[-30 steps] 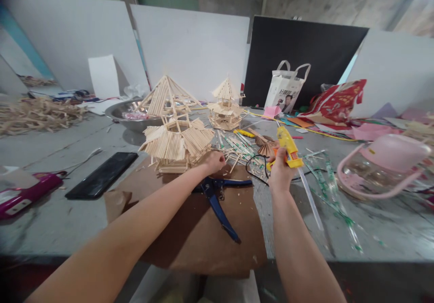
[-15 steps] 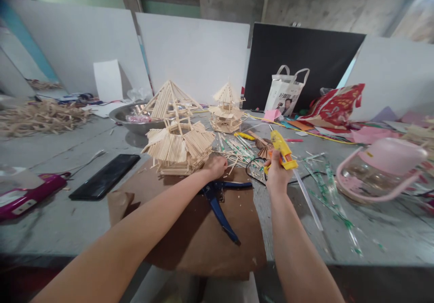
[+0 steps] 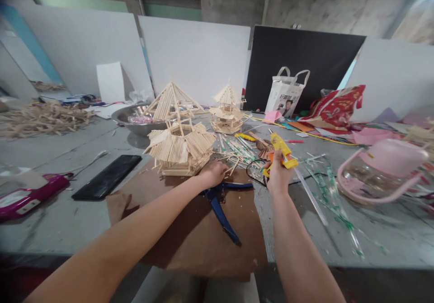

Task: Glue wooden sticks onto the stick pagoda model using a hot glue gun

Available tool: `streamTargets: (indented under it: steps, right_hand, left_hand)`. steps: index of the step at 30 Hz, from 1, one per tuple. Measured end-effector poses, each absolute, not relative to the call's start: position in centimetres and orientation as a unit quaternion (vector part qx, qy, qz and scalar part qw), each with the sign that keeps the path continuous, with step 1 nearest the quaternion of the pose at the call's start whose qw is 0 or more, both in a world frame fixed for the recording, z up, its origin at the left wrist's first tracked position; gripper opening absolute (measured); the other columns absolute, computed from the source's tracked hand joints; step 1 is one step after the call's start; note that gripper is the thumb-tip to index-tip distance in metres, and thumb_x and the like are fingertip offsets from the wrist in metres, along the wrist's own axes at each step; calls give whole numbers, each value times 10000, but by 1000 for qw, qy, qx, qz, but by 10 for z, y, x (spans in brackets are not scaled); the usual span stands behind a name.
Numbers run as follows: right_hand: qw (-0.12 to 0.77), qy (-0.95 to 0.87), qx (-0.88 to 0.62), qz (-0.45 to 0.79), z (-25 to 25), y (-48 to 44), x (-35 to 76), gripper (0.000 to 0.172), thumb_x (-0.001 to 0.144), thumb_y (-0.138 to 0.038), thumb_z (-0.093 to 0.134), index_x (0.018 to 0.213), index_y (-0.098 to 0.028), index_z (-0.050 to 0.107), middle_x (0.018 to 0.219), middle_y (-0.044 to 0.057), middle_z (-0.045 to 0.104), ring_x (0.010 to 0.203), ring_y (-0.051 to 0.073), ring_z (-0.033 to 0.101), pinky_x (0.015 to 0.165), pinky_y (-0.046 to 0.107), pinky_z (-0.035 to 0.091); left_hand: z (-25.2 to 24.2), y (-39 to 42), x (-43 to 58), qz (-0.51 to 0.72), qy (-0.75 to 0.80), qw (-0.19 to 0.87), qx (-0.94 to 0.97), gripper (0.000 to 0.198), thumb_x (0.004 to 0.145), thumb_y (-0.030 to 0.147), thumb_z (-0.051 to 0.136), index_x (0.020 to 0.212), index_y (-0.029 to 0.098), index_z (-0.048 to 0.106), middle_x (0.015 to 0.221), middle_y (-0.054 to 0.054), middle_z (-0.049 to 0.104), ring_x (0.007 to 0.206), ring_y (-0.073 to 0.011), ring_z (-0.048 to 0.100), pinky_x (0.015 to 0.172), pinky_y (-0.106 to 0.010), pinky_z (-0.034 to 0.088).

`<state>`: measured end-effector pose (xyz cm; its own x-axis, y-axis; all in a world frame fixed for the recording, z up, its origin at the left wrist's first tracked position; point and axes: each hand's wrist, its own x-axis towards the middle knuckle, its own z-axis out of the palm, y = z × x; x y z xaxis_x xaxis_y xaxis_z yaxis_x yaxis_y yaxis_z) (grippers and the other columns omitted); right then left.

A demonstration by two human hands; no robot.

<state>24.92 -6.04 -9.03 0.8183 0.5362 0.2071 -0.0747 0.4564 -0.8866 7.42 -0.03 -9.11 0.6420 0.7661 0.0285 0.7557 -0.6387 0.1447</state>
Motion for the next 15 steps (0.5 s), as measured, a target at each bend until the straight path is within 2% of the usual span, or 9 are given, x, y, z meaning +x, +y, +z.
streamTargets:
  steps: [8, 12, 15]
  right_hand:
    - [809, -142, -492, 288, -94, -57, 260, 422, 548, -552, 611, 716, -201, 448, 505, -108, 503, 296, 56, 454, 283, 180, 379]
    - [792, -132, -492, 337, -100, -55, 265, 309, 550, -335, 669, 723, -193, 456, 511, -111, 496, 293, 48, 447, 298, 175, 398]
    - [781, -146, -486, 365, -106, -52, 271, 215, 575, -219, 619, 706, -179, 453, 522, -90, 512, 309, 52, 459, 309, 176, 406]
  left_hand:
    - [-94, -13, 67, 78, 415, 51, 905, 275, 740, 165, 421, 898, 225, 637, 916, -55, 622, 892, -176, 548, 780, -277, 433]
    - [-88, -25, 65, 93, 383, 26, 919, 263, 758, 196, 409, 909, 189, 624, 908, -85, 604, 890, -198, 537, 776, -309, 431]
    - [-83, -40, 61, 102, 321, -15, 942, 228, 761, 250, 437, 858, 166, 624, 846, -87, 600, 867, -212, 529, 769, -323, 425]
